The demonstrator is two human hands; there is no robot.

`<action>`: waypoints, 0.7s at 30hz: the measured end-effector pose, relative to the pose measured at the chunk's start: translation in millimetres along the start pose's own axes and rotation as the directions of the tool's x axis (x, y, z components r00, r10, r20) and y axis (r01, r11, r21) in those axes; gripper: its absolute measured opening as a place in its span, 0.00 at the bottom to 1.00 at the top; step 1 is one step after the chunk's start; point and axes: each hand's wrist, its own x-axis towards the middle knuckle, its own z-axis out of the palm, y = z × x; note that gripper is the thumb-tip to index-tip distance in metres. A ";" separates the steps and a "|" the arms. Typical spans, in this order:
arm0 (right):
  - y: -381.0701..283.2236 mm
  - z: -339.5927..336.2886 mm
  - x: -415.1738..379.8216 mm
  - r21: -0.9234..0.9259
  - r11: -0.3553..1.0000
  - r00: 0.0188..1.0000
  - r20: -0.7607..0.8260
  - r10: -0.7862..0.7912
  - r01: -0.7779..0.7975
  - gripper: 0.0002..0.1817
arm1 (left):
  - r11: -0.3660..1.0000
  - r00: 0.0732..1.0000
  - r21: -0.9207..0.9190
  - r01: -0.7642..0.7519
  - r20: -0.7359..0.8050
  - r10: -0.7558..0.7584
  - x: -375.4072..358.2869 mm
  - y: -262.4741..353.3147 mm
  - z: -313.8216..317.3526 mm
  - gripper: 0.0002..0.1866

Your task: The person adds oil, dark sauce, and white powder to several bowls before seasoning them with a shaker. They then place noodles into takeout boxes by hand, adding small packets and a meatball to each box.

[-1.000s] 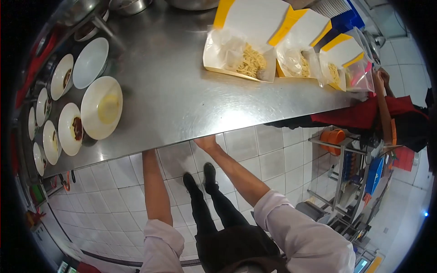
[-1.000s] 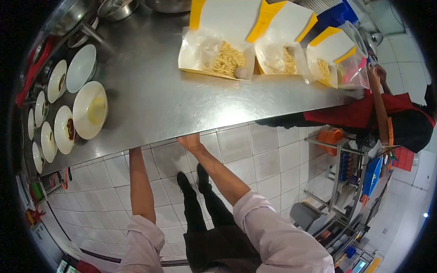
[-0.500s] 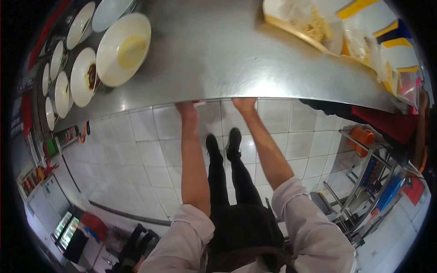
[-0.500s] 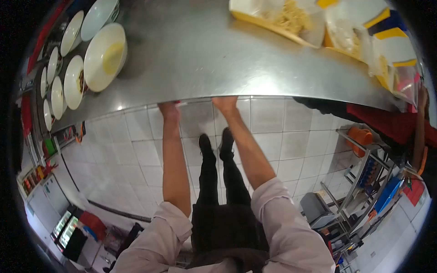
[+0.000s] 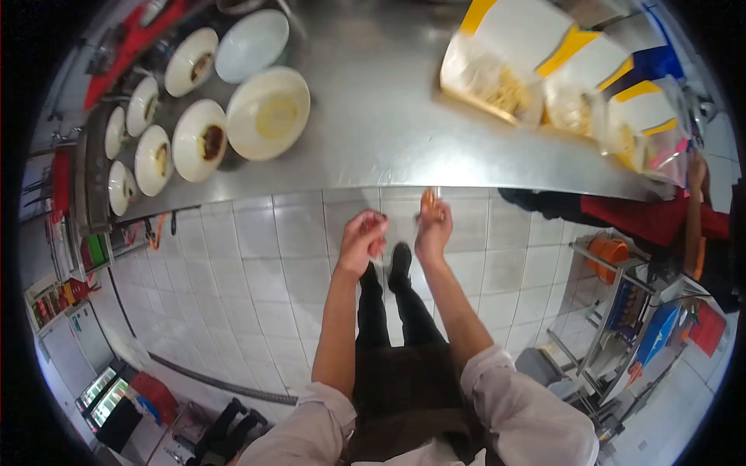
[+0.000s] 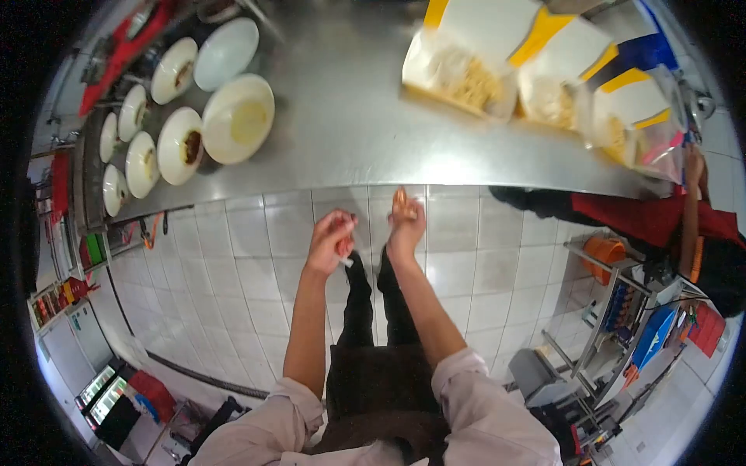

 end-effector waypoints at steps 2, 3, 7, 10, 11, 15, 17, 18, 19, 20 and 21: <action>-29.5 -14.8 -21.3 0.057 0.996 0.997 0.028 0.066 -0.068 0.14 | 0.987 0.997 0.151 -0.062 -0.028 0.067 -30.3 39.5 37.4 0.06; -44.0 -21.5 -30.8 0.075 0.992 0.994 0.042 0.101 -0.104 0.14 | 0.971 0.988 0.186 -0.152 -0.001 0.154 -35.0 57.5 51.0 0.06; -120.1 -44.2 -54.0 0.027 0.996 0.989 0.123 0.077 -0.081 0.13 | 0.880 0.955 0.400 -0.257 -0.036 0.295 -19.9 133.7 129.5 0.14; -176.1 -39.4 -41.0 -0.019 0.999 0.985 0.169 0.032 -0.029 0.13 | 0.748 0.886 0.521 -0.411 0.037 0.461 35.0 160.3 167.2 0.07; -193.1 -34.6 -34.2 -0.047 0.999 0.980 0.196 0.012 -0.002 0.13 | 0.716 0.888 0.566 -0.410 0.069 0.454 54.4 173.7 176.3 0.06; -242.6 -9.5 -1.1 -0.121 0.990 0.967 0.252 -0.044 0.077 0.13 | 0.645 0.853 0.614 -0.454 0.090 0.514 138.3 208.0 196.5 0.06; -264.3 10.1 12.8 -0.135 0.987 0.964 0.261 -0.052 0.090 0.13 | 0.660 0.912 0.652 -0.374 0.131 0.388 164.2 222.4 202.6 0.09; -273.7 18.2 17.0 -0.137 0.986 0.965 0.255 -0.059 0.097 0.13 | 0.662 0.913 0.647 -0.377 0.139 0.384 173.2 223.1 204.5 0.09; -283.2 27.1 21.3 -0.168 0.980 0.964 0.258 -0.060 0.106 0.13 | 0.627 0.916 0.685 -0.372 0.161 0.367 176.0 226.2 208.8 0.10; -291.1 34.7 25.2 -0.198 0.974 0.964 0.259 -0.058 0.112 0.13 | 0.589 0.920 0.722 -0.365 0.183 0.347 178.7 227.2 212.0 0.11; -298.6 42.4 31.0 -0.200 0.973 0.966 0.251 -0.061 0.114 0.13 | 0.542 0.920 0.770 -0.336 0.146 0.363 181.3 226.5 215.0 0.12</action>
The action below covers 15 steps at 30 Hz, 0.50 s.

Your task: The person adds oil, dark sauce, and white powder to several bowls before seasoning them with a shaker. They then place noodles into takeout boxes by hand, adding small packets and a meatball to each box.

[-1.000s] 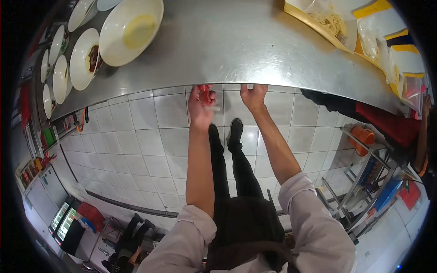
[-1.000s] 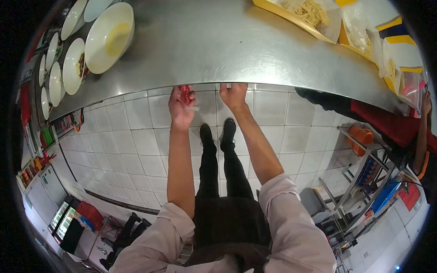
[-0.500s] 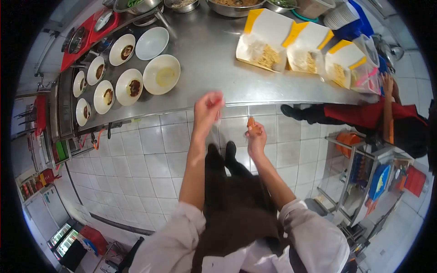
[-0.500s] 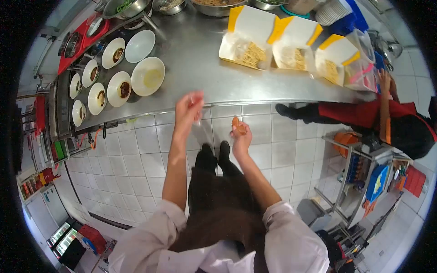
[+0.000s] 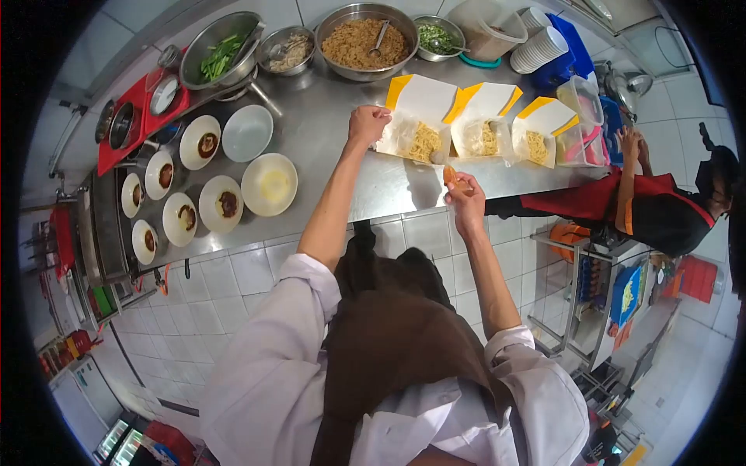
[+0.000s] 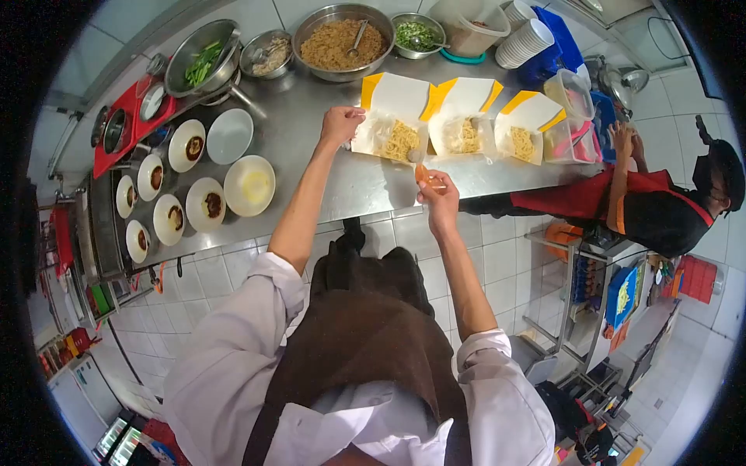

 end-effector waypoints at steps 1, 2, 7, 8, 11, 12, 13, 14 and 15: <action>-8.3 4.4 7.9 -0.036 0.999 0.999 0.014 -0.032 0.032 0.13 | 1.000 1.000 -0.003 0.006 0.010 -0.006 -1.1 2.4 3.1 0.12; -21.3 13.1 12.3 -0.072 0.996 0.998 0.029 -0.058 0.060 0.13 | 0.980 0.991 0.160 -0.117 -0.041 0.125 -4.6 5.6 6.1 0.12; -90.6 61.1 62.1 -0.425 0.860 0.948 0.263 -0.180 0.281 0.11 | 0.911 0.962 0.369 -0.184 -0.124 0.244 -35.9 45.5 38.1 0.08; -103.0 73.6 77.8 -0.502 0.797 0.924 0.341 -0.176 0.337 0.10 | 0.920 0.966 0.355 -0.166 -0.130 0.224 -40.7 51.3 46.8 0.08; -120.1 115.5 128.0 -0.583 0.607 0.794 0.593 -0.137 0.540 0.11 | 0.960 0.985 0.262 -0.096 -0.117 0.130 -53.4 72.7 67.5 0.10; -120.9 131.1 140.2 -0.590 0.603 0.792 0.600 -0.117 0.536 0.11 | 0.950 0.986 0.295 -0.106 -0.094 0.139 -54.7 72.3 74.4 0.10; -119.7 146.4 149.7 -0.677 0.432 0.749 0.663 0.007 0.596 0.11 | 0.937 0.987 0.328 -0.118 -0.069 0.148 -55.4 71.5 79.8 0.10; -113.7 157.6 158.5 -0.715 0.244 0.705 0.694 0.143 0.655 0.11 | 0.943 0.988 0.318 -0.101 -0.076 0.131 -55.8 66.4 87.8 0.10; -100.2 164.4 167.0 -0.715 0.241 0.701 0.696 0.158 0.656 0.11 | 0.959 0.982 0.257 -0.116 -0.116 0.150 -56.3 61.5 94.7 0.11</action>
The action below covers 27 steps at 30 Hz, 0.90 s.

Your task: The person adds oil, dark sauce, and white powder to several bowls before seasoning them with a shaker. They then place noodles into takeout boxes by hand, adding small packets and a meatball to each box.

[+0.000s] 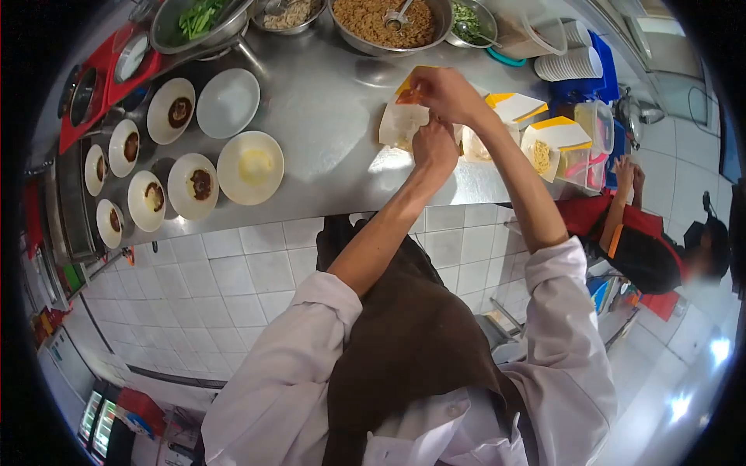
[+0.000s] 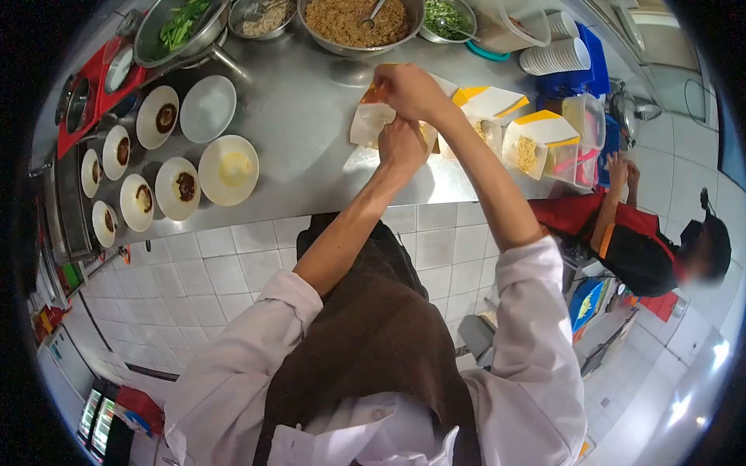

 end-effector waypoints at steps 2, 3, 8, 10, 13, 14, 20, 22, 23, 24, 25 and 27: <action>16.6 25.9 20.8 -0.343 0.934 0.986 0.159 -0.042 0.095 0.09 | 0.998 0.999 -0.068 -0.005 -0.053 0.001 2.8 0.2 0.2 0.11; 24.9 31.7 29.5 -0.385 0.914 0.965 0.262 -0.023 0.127 0.09 | 0.997 0.994 -0.029 0.071 0.083 -0.068 5.3 0.7 -5.3 0.11; 19.0 25.3 28.7 -0.194 0.977 0.989 0.137 -0.064 0.090 0.10 | 0.994 0.992 0.026 0.110 0.051 -0.111 -3.8 -4.5 -23.1 0.12; 23.0 20.2 19.5 -0.064 0.994 0.996 0.018 -0.092 0.093 0.10 | 0.988 0.992 0.095 0.123 0.015 -0.125 -6.0 -7.8 -28.2 0.14; 21.8 9.9 0.0 0.084 0.996 0.996 -0.087 -0.034 0.041 0.11 | 0.993 0.995 0.068 0.094 0.033 -0.096 -11.1 -7.9 -33.2 0.17; 25.5 11.2 -1.7 0.088 0.995 0.996 -0.087 -0.034 0.042 0.11 | 0.993 0.995 0.071 0.095 0.034 -0.097 -11.9 -7.1 -31.6 0.17; 25.0 17.9 -2.6 -0.086 0.994 0.997 -0.014 -0.075 0.074 0.12 | 0.997 0.998 0.046 0.058 0.032 -0.059 -13.5 4.8 -10.9 0.16; 21.2 26.9 3.1 -0.298 0.950 0.995 0.026 -0.092 0.095 0.10 | 0.994 0.990 0.014 0.112 0.080 -0.113 -14.2 7.2 -8.5 0.16; 20.2 32.0 7.6 -0.297 0.950 0.996 0.027 -0.089 0.094 0.10 | 0.993 0.990 0.013 0.114 0.083 -0.114 -14.9 8.0 -8.7 0.16; 18.8 37.2 13.5 -0.370 0.925 0.994 0.092 -0.059 0.089 0.11 | 0.993 0.988 0.016 0.118 0.102 -0.119 -16.2 8.4 -9.1 0.15; 20.8 42.4 19.1 -0.441 0.893 0.988 0.152 -0.024 0.089 0.12 | 0.992 0.985 0.020 0.121 0.121 -0.122 -17.8 8.7 -9.0 0.14; 24.2 52.5 30.5 -0.450 0.885 0.972 0.236 -0.012 0.120 0.13 | 0.991 0.988 0.004 0.131 0.086 -0.131 -21.5 10.7 -8.4 0.13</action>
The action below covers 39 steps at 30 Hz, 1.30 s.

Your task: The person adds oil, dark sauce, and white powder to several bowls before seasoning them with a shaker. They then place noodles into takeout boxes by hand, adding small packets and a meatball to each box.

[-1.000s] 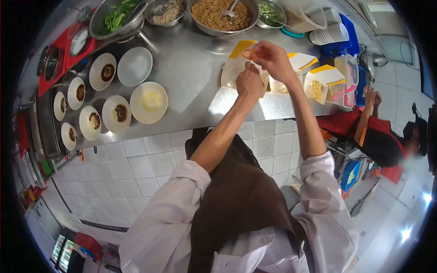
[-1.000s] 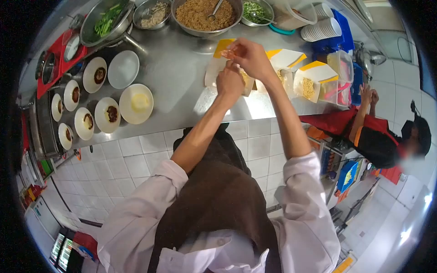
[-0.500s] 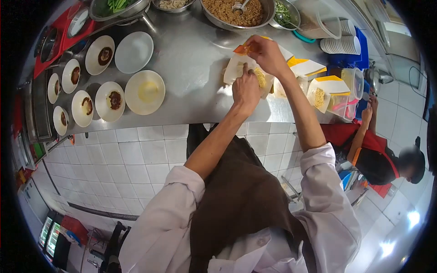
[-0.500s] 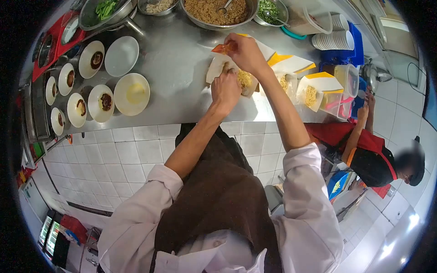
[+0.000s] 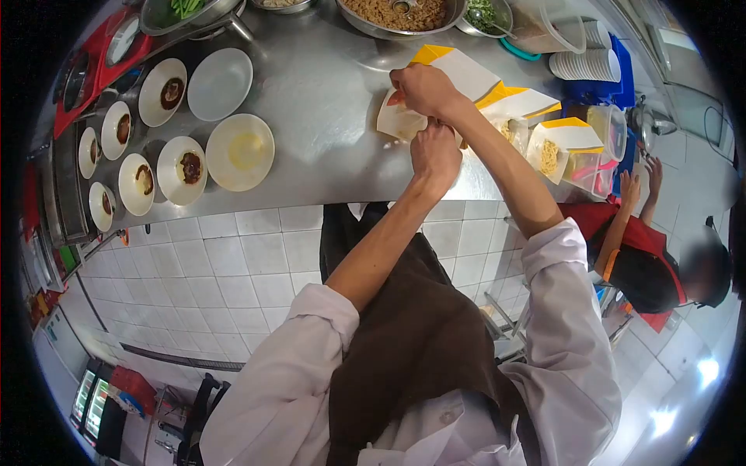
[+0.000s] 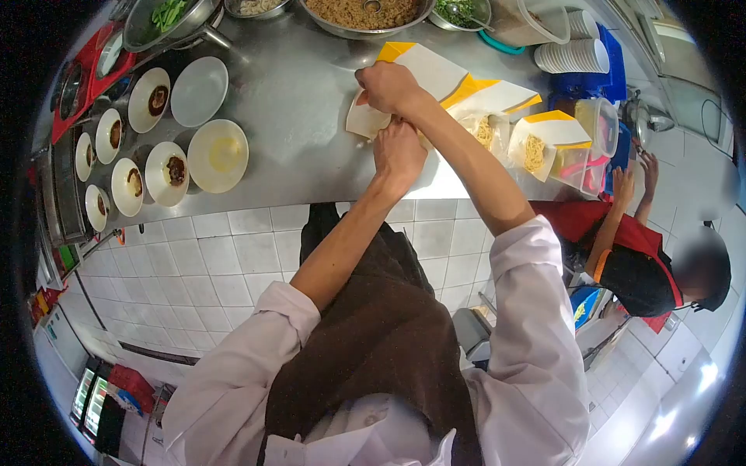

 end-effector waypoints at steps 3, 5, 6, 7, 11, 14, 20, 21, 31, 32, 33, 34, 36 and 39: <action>8.1 16.8 9.2 0.000 0.998 0.993 0.099 -0.058 0.058 0.13 | 1.000 0.999 -0.021 0.009 -0.046 -0.010 -2.3 -0.8 0.5 0.11; 8.4 17.0 7.7 0.015 0.996 0.989 0.118 -0.086 0.084 0.13 | 1.000 0.998 -0.025 0.010 -0.057 -0.011 -1.6 -1.9 0.6 0.10; 9.4 16.5 5.5 0.060 0.995 0.995 0.047 -0.084 0.082 0.13 | 1.000 0.999 -0.012 0.019 -0.045 -0.020 -0.6 -3.2 -0.2 0.10; 8.5 13.5 1.4 0.105 0.991 0.997 -0.022 -0.079 0.081 0.14 | 1.000 0.999 0.000 0.029 -0.032 -0.029 0.0 -4.6 -1.0 0.10; -3.6 -25.8 -55.5 0.293 0.943 0.935 -0.352 -0.043 0.154 0.13 | 0.999 0.999 -0.015 0.037 0.026 -0.036 3.4 -6.0 -5.2 0.11; 8.2 -39.9 -127.0 0.433 0.876 0.723 -0.673 0.158 0.211 0.12 | 0.994 0.975 0.020 -0.106 -0.196 0.107 7.0 -5.7 3.2 0.11; 65.1 51.0 -219.8 0.655 0.643 0.810 -0.080 0.582 -0.397 0.17 | 0.995 0.992 0.031 -0.097 -0.078 0.099 15.1 5.9 -3.2 0.12; 70.1 60.8 -219.7 0.686 0.616 0.846 -0.001 0.533 -0.387 0.18 | 0.994 0.991 0.030 -0.102 -0.079 0.104 16.6 5.8 -3.8 0.12; 62.6 79.2 -162.4 0.603 0.701 0.847 -0.076 0.525 -0.380 0.26 | 0.988 0.966 0.021 -0.156 -0.205 0.157 25.1 -6.2 1.1 0.14; 60.6 79.1 -165.6 0.637 0.655 0.781 -0.130 0.611 -0.407 0.29 | 0.987 0.963 0.010 -0.159 -0.217 0.158 24.6 -7.4 1.4 0.13; 58.7 79.2 -169.6 0.671 0.605 0.702 -0.175 0.690 -0.428 0.32 | 0.988 0.965 0.010 -0.156 -0.212 0.155 23.3 -8.7 2.1 0.13; 56.8 74.2 -172.7 0.664 0.589 0.688 -0.153 0.709 -0.460 0.35 | 0.988 0.969 0.039 -0.149 -0.194 0.154 22.6 -9.1 1.7 0.14; 53.1 72.9 -172.7 0.685 0.563 0.655 -0.165 0.738 -0.463 0.34 | 0.987 0.972 0.068 -0.143 -0.177 0.153 22.0 -8.3 1.1 0.14; 64.3 82.8 -164.8 0.692 0.561 0.623 -0.204 0.755 -0.454 0.33 | 0.986 0.964 0.041 -0.164 -0.205 0.169 21.5 -6.4 0.0 0.13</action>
